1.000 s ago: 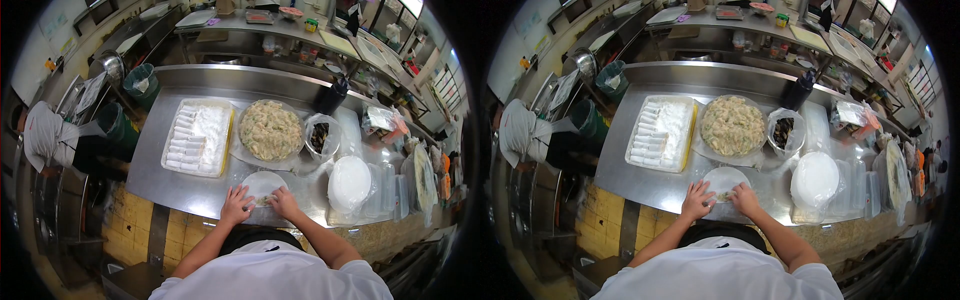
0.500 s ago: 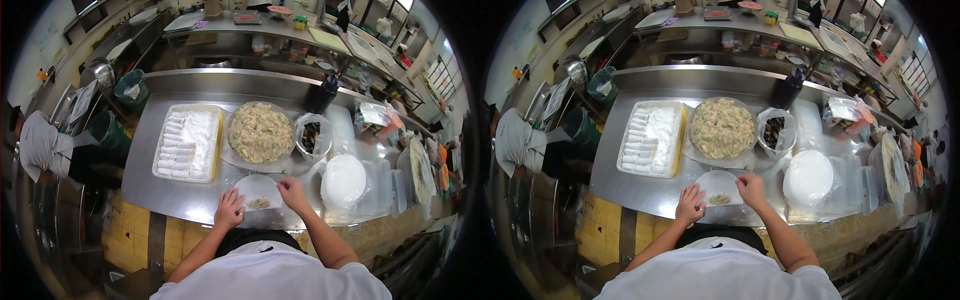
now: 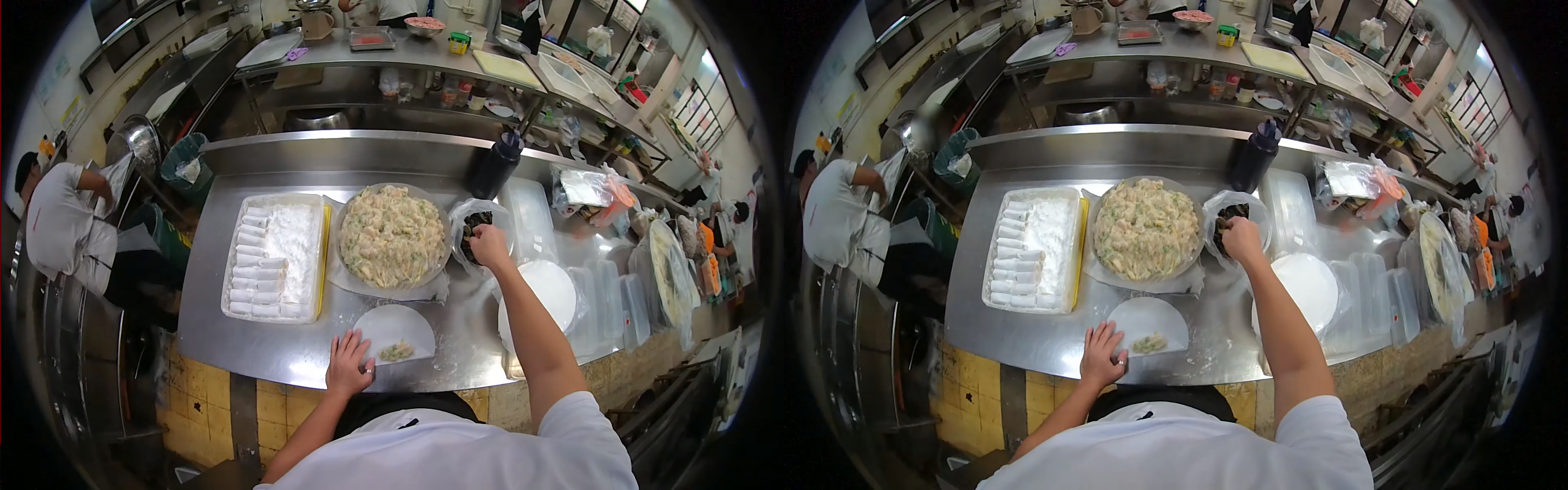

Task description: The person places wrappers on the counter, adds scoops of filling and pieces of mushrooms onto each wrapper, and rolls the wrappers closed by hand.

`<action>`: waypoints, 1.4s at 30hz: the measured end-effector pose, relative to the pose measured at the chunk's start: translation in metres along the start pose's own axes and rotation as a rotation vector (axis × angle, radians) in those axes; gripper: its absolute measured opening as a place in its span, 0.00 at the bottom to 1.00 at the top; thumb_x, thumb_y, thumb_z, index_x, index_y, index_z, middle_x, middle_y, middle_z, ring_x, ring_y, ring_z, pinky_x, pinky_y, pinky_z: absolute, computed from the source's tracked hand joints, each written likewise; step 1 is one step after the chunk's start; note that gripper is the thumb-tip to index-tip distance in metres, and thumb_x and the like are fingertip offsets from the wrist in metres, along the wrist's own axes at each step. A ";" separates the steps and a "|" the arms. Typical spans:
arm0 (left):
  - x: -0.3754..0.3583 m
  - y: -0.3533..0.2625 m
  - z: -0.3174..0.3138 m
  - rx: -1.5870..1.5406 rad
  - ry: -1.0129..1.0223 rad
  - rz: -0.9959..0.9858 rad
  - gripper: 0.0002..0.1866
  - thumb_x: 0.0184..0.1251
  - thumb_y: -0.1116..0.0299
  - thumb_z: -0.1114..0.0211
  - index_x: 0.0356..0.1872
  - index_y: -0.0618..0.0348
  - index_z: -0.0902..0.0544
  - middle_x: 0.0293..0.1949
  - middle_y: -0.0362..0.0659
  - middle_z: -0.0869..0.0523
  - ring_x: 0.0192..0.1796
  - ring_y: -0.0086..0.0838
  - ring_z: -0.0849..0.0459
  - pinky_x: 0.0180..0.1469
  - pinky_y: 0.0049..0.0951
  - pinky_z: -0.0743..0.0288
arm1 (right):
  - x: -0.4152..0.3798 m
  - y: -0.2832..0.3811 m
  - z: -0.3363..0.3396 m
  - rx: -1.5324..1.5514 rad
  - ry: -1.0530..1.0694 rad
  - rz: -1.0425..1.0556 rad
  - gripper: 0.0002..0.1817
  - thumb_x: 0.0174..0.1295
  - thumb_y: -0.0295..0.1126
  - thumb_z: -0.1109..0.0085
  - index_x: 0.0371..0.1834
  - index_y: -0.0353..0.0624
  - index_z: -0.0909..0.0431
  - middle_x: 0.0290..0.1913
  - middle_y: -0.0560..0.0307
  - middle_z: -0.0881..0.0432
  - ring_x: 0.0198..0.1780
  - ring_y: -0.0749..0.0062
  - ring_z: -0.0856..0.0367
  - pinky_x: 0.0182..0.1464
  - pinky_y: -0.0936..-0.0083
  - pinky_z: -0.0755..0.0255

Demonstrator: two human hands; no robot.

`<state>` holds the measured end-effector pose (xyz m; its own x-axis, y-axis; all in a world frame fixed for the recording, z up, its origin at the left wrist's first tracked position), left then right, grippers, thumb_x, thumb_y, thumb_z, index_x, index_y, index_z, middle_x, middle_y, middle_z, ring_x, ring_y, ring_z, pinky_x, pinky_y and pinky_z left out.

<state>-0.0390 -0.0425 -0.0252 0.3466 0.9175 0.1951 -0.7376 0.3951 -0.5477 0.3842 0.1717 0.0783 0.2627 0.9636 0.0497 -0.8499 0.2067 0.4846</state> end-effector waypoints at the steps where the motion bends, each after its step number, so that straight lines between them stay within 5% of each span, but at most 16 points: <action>1: 0.001 0.001 0.000 0.005 0.000 -0.001 0.27 0.64 0.59 0.26 0.64 0.55 0.11 0.80 0.54 0.21 0.84 0.52 0.28 0.88 0.64 0.45 | 0.008 -0.004 -0.008 0.008 -0.043 0.035 0.16 0.64 0.30 0.36 0.51 0.36 0.07 0.49 0.34 0.07 0.53 0.36 0.08 0.62 0.49 0.15; 3: 0.001 0.001 -0.001 0.004 0.004 0.008 0.27 0.64 0.59 0.26 0.64 0.54 0.11 0.80 0.54 0.21 0.84 0.52 0.28 0.88 0.64 0.45 | 0.020 -0.004 -0.019 0.026 -0.128 0.107 0.17 0.63 0.30 0.33 0.52 0.36 0.07 0.50 0.35 0.07 0.54 0.36 0.08 0.61 0.50 0.15; 6: 0.001 0.002 -0.002 0.000 0.010 0.021 0.26 0.64 0.59 0.27 0.64 0.54 0.11 0.79 0.53 0.21 0.84 0.52 0.27 0.87 0.64 0.44 | 0.034 0.001 -0.024 -0.079 0.025 0.024 0.18 0.67 0.28 0.39 0.56 0.38 0.07 0.56 0.33 0.08 0.58 0.35 0.09 0.65 0.48 0.16; 18: 0.001 0.002 -0.002 0.005 -0.002 0.011 0.27 0.63 0.59 0.26 0.64 0.54 0.10 0.78 0.52 0.19 0.83 0.52 0.27 0.87 0.64 0.42 | 0.039 0.006 -0.024 -0.106 0.002 -0.038 0.15 0.64 0.27 0.38 0.50 0.36 0.07 0.51 0.32 0.07 0.57 0.33 0.09 0.63 0.48 0.16; 22: 0.000 0.004 -0.003 0.000 -0.014 0.004 0.26 0.63 0.60 0.26 0.63 0.54 0.10 0.78 0.52 0.19 0.83 0.52 0.26 0.86 0.64 0.42 | 0.034 -0.015 -0.016 0.198 -0.158 -0.087 0.14 0.62 0.28 0.30 0.48 0.35 0.07 0.47 0.36 0.06 0.50 0.44 0.06 0.58 0.55 0.13; 27: 0.000 0.005 -0.004 -0.003 -0.024 -0.010 0.26 0.63 0.60 0.26 0.63 0.55 0.10 0.78 0.52 0.19 0.83 0.52 0.26 0.86 0.64 0.42 | -0.019 -0.006 0.018 0.830 -0.002 -0.305 0.14 0.66 0.27 0.25 0.52 0.34 0.10 0.41 0.53 0.07 0.41 0.69 0.07 0.44 0.67 0.13; 30: -0.003 0.008 -0.007 -0.002 -0.035 -0.022 0.26 0.63 0.60 0.26 0.63 0.55 0.10 0.78 0.52 0.19 0.83 0.52 0.26 0.86 0.64 0.41 | -0.056 0.005 0.027 1.070 0.136 -0.334 0.12 0.70 0.24 0.29 0.55 0.34 0.13 0.40 0.57 0.09 0.38 0.73 0.10 0.39 0.72 0.15; 34: -0.001 0.006 -0.005 -0.006 -0.043 -0.024 0.26 0.65 0.60 0.27 0.63 0.56 0.11 0.79 0.52 0.20 0.83 0.52 0.27 0.86 0.64 0.41 | -0.114 0.034 0.016 0.979 0.364 -0.235 0.12 0.69 0.24 0.27 0.53 0.32 0.11 0.39 0.55 0.08 0.38 0.71 0.09 0.43 0.71 0.14; 37: 0.001 0.003 0.000 -0.025 -0.034 -0.030 0.26 0.63 0.62 0.26 0.63 0.56 0.11 0.78 0.53 0.19 0.82 0.54 0.26 0.85 0.65 0.41 | -0.166 0.061 -0.022 0.631 0.509 -0.075 0.11 0.68 0.24 0.27 0.51 0.32 0.10 0.40 0.51 0.06 0.40 0.68 0.07 0.47 0.68 0.13; 42: 0.000 0.004 -0.002 -0.029 -0.066 -0.045 0.26 0.63 0.63 0.25 0.64 0.56 0.11 0.78 0.53 0.19 0.83 0.54 0.26 0.85 0.65 0.41 | -0.224 0.097 -0.089 0.303 0.546 0.287 0.11 0.64 0.26 0.28 0.49 0.40 0.06 0.44 0.45 0.05 0.44 0.50 0.07 0.53 0.61 0.13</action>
<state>-0.0408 -0.0415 -0.0287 0.3395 0.9003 0.2725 -0.7049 0.4353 -0.5600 0.2021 -0.0085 0.0367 -0.2891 0.9370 -0.1960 -0.6655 -0.0496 0.7447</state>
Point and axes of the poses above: each hand's wrist, its own x-axis towards the middle knuckle, its own z-axis out of the back of the hand, y = z × x, the point moved 2 cm from there along x, towards the middle knuckle
